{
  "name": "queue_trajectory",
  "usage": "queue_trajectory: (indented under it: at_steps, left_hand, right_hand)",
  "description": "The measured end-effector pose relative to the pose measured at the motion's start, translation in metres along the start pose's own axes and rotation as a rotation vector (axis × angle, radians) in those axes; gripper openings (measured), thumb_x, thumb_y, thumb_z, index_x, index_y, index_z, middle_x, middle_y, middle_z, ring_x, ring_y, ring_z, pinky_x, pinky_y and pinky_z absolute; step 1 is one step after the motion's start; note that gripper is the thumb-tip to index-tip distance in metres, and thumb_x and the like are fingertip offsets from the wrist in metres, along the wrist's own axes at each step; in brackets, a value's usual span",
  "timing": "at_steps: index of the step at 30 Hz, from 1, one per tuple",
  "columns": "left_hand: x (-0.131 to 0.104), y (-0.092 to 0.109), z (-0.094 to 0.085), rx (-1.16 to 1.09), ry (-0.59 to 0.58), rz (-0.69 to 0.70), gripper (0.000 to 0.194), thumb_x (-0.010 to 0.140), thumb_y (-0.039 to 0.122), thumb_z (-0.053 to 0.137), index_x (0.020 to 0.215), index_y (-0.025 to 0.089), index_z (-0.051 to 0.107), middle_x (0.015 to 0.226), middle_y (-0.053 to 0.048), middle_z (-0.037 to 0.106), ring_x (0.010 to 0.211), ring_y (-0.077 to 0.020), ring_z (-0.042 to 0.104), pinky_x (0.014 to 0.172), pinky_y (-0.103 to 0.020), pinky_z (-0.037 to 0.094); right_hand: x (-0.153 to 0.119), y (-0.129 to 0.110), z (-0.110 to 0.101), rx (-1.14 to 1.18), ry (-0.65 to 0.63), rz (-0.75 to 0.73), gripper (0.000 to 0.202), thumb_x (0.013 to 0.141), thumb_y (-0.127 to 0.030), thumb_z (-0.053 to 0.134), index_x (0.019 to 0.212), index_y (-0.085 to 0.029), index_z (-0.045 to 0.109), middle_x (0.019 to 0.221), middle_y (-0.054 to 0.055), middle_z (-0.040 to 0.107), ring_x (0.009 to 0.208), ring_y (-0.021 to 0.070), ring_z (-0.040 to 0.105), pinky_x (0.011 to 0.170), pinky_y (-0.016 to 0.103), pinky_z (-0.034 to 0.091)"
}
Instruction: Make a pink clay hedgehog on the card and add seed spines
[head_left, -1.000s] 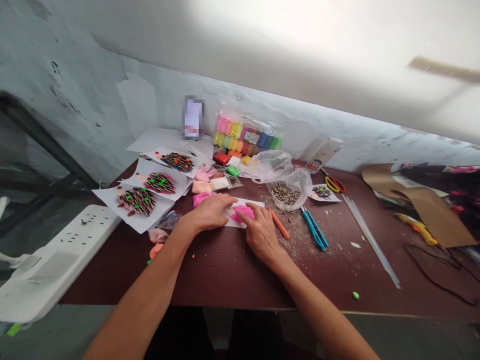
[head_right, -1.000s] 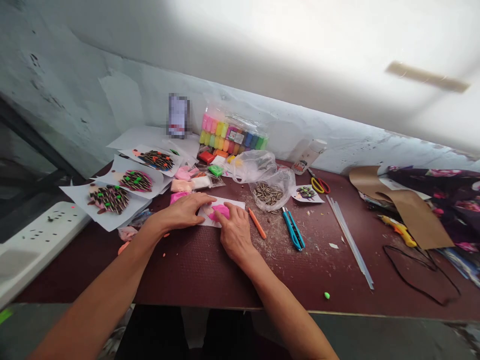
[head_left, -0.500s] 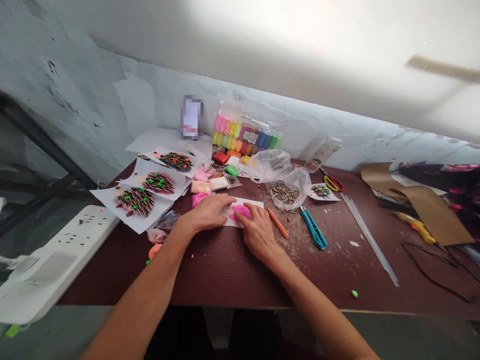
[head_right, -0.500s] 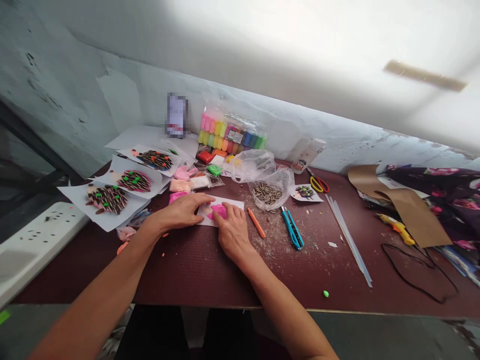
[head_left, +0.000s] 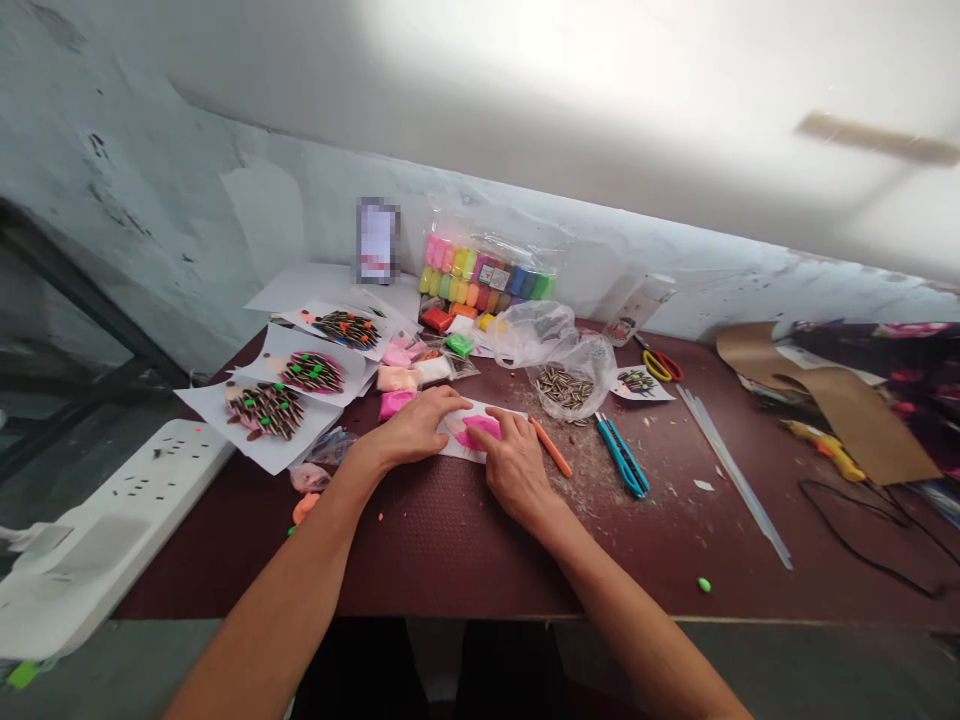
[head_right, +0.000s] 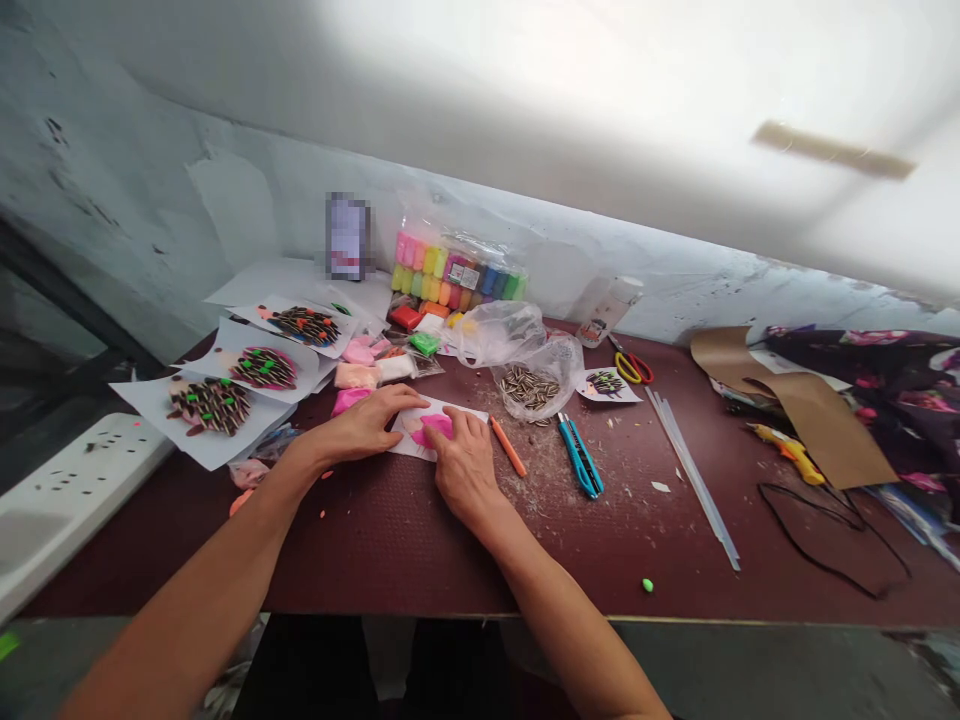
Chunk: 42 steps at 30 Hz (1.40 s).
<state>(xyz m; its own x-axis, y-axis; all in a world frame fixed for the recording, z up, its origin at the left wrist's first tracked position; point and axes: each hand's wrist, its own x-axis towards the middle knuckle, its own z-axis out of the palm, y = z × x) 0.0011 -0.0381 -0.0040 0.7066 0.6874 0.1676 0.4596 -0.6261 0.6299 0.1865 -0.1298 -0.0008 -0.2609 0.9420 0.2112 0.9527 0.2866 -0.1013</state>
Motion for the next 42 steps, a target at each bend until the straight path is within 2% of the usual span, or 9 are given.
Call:
queue_trajectory:
  at_steps: [7, 13, 18, 23, 27, 33, 42]
  left_hand:
    - [0.006, -0.014, 0.009, -0.017, 0.08, -0.047, 0.05, 0.074, 0.001, 0.05, 0.118, 0.017, 0.068, 0.119, -0.008, 0.069, 0.113, -0.0192, 0.063, 0.105, -0.038, 0.05]
    - [0.005, -0.02, 0.011, 0.068, 0.073, -0.04, 0.044, 0.077, 0.006, 0.054, 0.116, 0.019, 0.069, 0.123, -0.009, 0.068, 0.118, -0.0212, 0.06, 0.107, -0.04, 0.048]
    - [0.004, -0.02, 0.012, 0.074, 0.091, -0.026, 0.041, 0.079, 0.008, 0.054, 0.116, 0.017, 0.068, 0.124, -0.011, 0.068, 0.119, -0.0223, 0.06, 0.108, -0.042, 0.047]
    - [0.003, -0.018, 0.012, 0.066, 0.092, -0.046, 0.041, 0.079, 0.007, 0.054, 0.115, 0.018, 0.068, 0.123, -0.01, 0.068, 0.12, -0.0226, 0.06, 0.111, -0.043, 0.046]
    - [0.003, -0.018, 0.013, 0.051, 0.107, -0.036, 0.042, 0.078, 0.007, 0.054, 0.115, 0.018, 0.069, 0.123, -0.01, 0.068, 0.12, -0.0236, 0.06, 0.112, -0.045, 0.045]
    - [0.004, -0.017, 0.014, 0.029, 0.122, -0.005, 0.04, 0.075, 0.005, 0.055, 0.109, 0.017, 0.071, 0.116, -0.01, 0.07, 0.115, -0.023, 0.062, 0.107, -0.041, 0.049]
    - [0.004, -0.011, 0.012, 0.026, 0.134, 0.0, 0.034, 0.077, 0.007, 0.057, 0.106, 0.017, 0.072, 0.113, -0.01, 0.07, 0.111, -0.0234, 0.063, 0.102, -0.039, 0.051]
  right_hand:
    - [-0.001, 0.002, -0.001, 0.015, -0.001, 0.015, 0.039, 0.095, -0.013, 0.048, 0.124, -0.027, 0.07, 0.138, 0.014, 0.055, 0.118, 0.0287, 0.048, 0.099, 0.045, 0.039]
    - [0.0, 0.006, -0.005, 0.034, -0.002, 0.054, 0.042, 0.094, -0.012, 0.047, 0.127, -0.027, 0.069, 0.139, 0.013, 0.054, 0.119, 0.0276, 0.049, 0.1, 0.044, 0.039]
    - [0.001, 0.005, -0.005, 0.042, 0.02, 0.065, 0.038, 0.092, -0.01, 0.049, 0.12, -0.022, 0.072, 0.137, 0.015, 0.057, 0.119, 0.0282, 0.049, 0.099, 0.043, 0.04]
    - [-0.003, 0.001, -0.003, 0.037, 0.076, -0.019, 0.031, 0.094, -0.01, 0.048, 0.106, -0.02, 0.075, 0.129, 0.012, 0.062, 0.112, 0.0263, 0.05, 0.097, 0.04, 0.04]
    - [-0.007, -0.005, -0.002, 0.002, 0.103, -0.039, 0.031, 0.096, -0.011, 0.047, 0.11, -0.02, 0.073, 0.121, 0.011, 0.063, 0.103, 0.0249, 0.049, 0.09, 0.037, 0.039]
    - [-0.007, -0.009, 0.0, -0.045, 0.101, 0.002, 0.031, 0.096, -0.013, 0.047, 0.112, -0.02, 0.072, 0.1, 0.011, 0.062, 0.089, 0.024, 0.045, 0.08, 0.036, 0.036]
    - [-0.006, -0.008, 0.004, -0.078, 0.096, -0.005, 0.03, 0.099, -0.018, 0.047, 0.118, -0.022, 0.069, 0.104, 0.01, 0.061, 0.093, 0.0243, 0.045, 0.082, 0.035, 0.033]
